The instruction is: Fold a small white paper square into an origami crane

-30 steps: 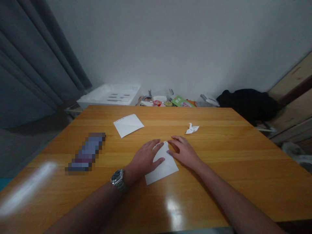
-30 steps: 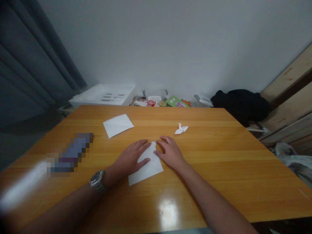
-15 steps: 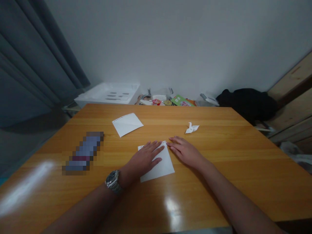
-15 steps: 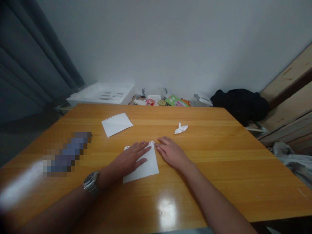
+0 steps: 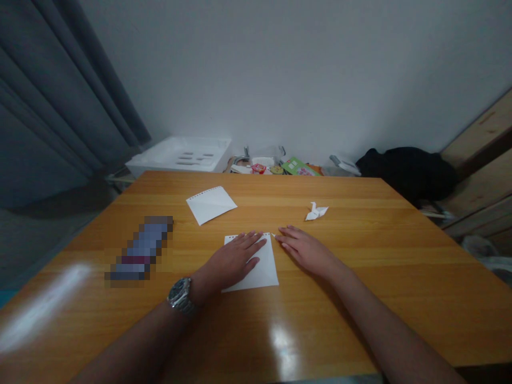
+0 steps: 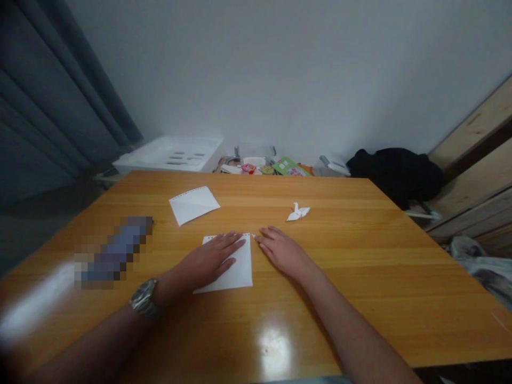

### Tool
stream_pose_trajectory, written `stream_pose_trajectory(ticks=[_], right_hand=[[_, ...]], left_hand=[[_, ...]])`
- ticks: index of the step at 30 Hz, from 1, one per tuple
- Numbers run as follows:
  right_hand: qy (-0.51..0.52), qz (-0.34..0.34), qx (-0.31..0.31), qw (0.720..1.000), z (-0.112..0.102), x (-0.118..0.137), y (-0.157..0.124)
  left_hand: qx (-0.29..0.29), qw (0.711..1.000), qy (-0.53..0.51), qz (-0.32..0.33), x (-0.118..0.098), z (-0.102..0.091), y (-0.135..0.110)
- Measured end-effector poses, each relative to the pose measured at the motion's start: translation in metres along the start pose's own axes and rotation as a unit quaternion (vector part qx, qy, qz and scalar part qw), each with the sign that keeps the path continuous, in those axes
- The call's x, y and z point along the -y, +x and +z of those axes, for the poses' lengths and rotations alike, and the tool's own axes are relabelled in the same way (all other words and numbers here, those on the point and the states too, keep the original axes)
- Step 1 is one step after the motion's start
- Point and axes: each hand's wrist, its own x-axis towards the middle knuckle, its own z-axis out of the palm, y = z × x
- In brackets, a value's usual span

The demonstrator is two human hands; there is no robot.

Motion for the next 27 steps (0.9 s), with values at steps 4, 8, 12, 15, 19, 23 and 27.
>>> stream_pose_trajectory(ticks=[4,8,12,15,19,23,27], right_hand=[[0.012,0.014,-0.012,1.000,0.003,-0.003,-0.001],[0.019,0.060,-0.049,0.997,0.001,-0.011,0.000],[0.013,0.101,-0.091,0.991,-0.004,-0.018,-0.001],[0.019,0.117,-0.118,0.986,-0.006,-0.021,-0.003],[0.019,0.126,-0.130,0.983,-0.009,-0.022,-0.004],[0.021,0.146,-0.149,0.978,-0.013,-0.027,-0.005],[0.018,0.173,-0.162,0.971,-0.013,-0.032,-0.005]], left_hand=[[-0.017,1.000,0.003,0.003,0.003,-0.001,-0.003],[-0.042,0.999,0.018,-0.017,0.000,0.002,0.001],[-0.047,0.999,0.009,-0.026,-0.003,0.002,0.010],[-0.057,0.997,0.014,-0.050,-0.006,-0.002,0.013],[-0.076,0.995,0.021,-0.059,-0.009,-0.011,0.008],[-0.078,0.994,0.032,-0.067,-0.008,-0.021,0.002],[-0.067,0.994,0.046,-0.077,-0.006,-0.029,0.001]])
